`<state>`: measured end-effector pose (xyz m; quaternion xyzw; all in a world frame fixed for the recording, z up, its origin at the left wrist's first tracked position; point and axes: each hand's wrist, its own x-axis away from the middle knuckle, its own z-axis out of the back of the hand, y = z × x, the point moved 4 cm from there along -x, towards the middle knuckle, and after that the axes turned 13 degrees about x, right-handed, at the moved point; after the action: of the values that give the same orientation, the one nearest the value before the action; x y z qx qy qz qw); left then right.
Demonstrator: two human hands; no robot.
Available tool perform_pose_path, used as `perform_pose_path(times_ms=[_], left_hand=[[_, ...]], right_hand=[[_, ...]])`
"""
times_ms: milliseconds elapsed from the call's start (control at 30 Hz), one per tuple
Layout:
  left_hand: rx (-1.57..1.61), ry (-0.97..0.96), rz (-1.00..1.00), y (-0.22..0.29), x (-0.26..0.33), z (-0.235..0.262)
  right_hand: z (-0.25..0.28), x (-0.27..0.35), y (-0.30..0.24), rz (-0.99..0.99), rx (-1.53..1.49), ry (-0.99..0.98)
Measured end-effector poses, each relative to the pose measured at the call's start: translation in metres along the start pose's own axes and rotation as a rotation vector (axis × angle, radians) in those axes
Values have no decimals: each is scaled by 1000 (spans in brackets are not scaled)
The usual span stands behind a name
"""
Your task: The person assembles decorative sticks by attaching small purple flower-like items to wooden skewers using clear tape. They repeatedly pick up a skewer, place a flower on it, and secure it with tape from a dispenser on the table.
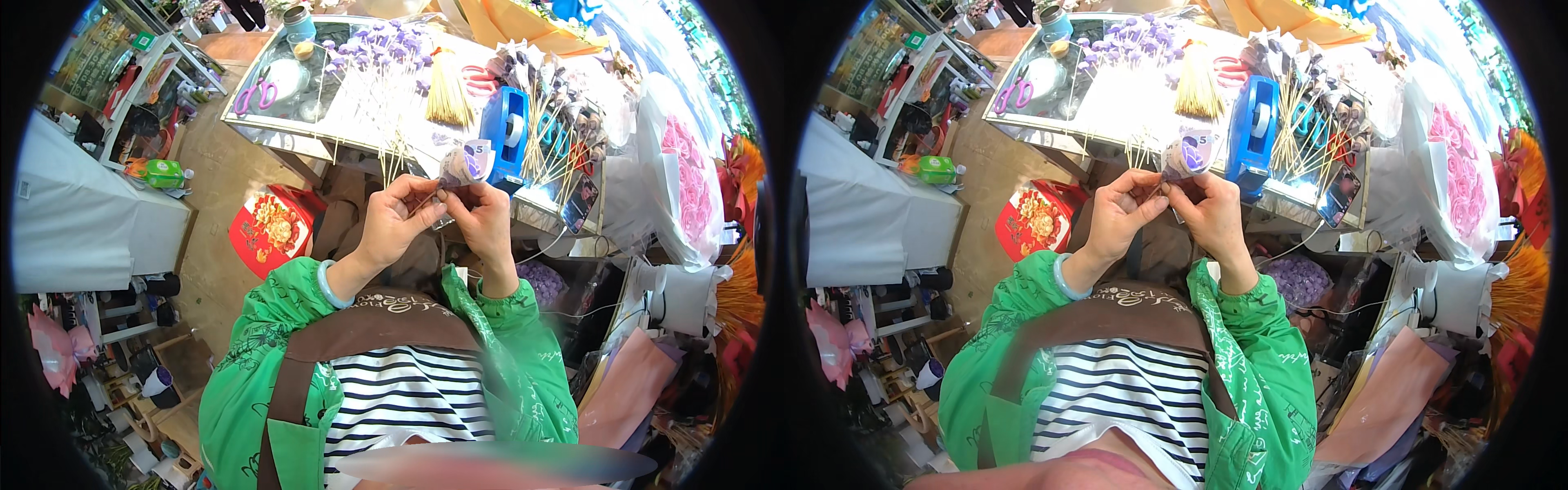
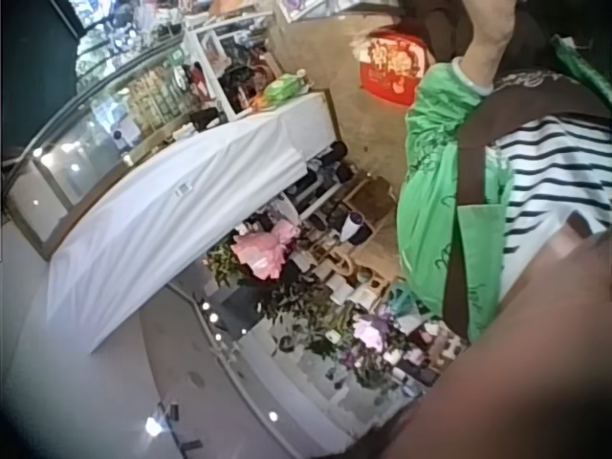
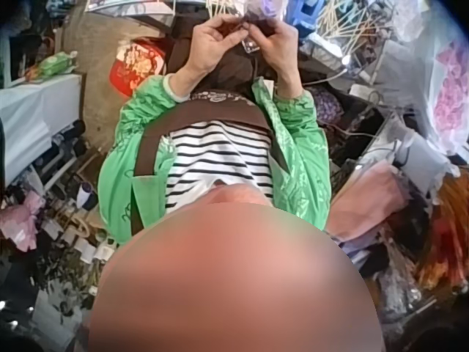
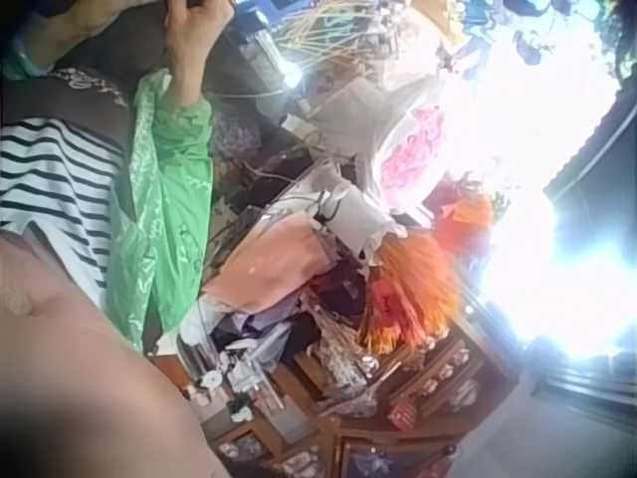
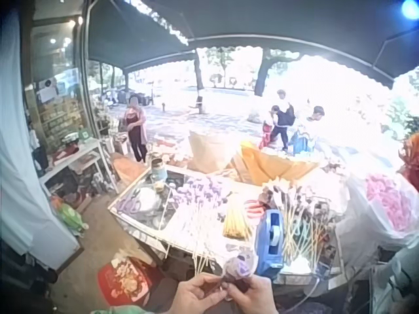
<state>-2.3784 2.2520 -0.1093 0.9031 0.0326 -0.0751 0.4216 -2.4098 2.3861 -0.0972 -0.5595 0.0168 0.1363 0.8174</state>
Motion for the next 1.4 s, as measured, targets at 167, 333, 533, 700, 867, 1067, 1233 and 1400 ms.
perform_pose_path(times_ms=[167,333,533,700,867,1067,1233,1400], left_hand=[[-82,18,115,3,-2,12],[-164,-149,152,21,-3,8],[-716,-600,16,57,2,-18],[-1073,-807,-195,52,7,-20],[-1265,-568,-96,34,-22,1],[-854,-196,-31,15,-42,28],[-149,4,328,-16,-42,54],[124,77,456,-25,-37,63]], right_hand=[[1,2,1,-40,-39,-69],[12,4,-6,-41,-208,-309],[23,-8,-31,289,149,-688],[21,-20,-39,656,465,-666],[-16,-9,-35,745,1255,-368],[-31,-15,-34,636,1284,1],[-39,-10,-31,623,1231,114],[-43,-2,-36,606,1102,162]])
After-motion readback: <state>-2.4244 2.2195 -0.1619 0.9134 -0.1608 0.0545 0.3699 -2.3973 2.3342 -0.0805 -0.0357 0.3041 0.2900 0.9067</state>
